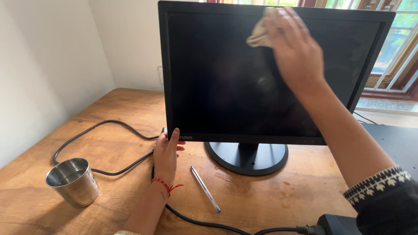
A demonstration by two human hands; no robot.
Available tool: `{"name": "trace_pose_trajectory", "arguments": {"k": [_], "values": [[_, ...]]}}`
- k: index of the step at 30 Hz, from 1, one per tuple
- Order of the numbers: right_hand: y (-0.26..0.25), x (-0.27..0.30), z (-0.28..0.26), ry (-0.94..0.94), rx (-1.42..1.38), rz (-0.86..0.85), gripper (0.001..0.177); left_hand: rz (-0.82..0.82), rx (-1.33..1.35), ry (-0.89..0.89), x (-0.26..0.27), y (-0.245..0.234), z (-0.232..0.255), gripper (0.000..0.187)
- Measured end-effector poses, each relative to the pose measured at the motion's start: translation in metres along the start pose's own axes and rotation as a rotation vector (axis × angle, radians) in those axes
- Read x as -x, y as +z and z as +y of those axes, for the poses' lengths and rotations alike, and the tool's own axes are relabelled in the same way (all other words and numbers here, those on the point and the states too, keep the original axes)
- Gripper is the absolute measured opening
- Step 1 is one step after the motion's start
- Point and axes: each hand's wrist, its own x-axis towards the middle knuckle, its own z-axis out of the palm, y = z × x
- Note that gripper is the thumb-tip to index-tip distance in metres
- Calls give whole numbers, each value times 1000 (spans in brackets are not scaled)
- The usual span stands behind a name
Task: The person wipes a computer monitor screen with a cloth, repeatedly dipping the cloth into a metal cup of water and wiping the screen surface in circular and linear motions.
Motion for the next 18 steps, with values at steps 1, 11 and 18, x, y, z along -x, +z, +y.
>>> {"name": "trace_pose_trajectory", "arguments": {"k": [1,11,18], "values": [[-2,5,2,29,9,-8,39,2,-16,-12,1,0,1,47],[13,1,-60,320,-278,128,46,-7,55,-36,-3,0,-3,39],[34,-51,-104,118,-265,233,28,-14,110,-21,-12,0,-12,37]]}}
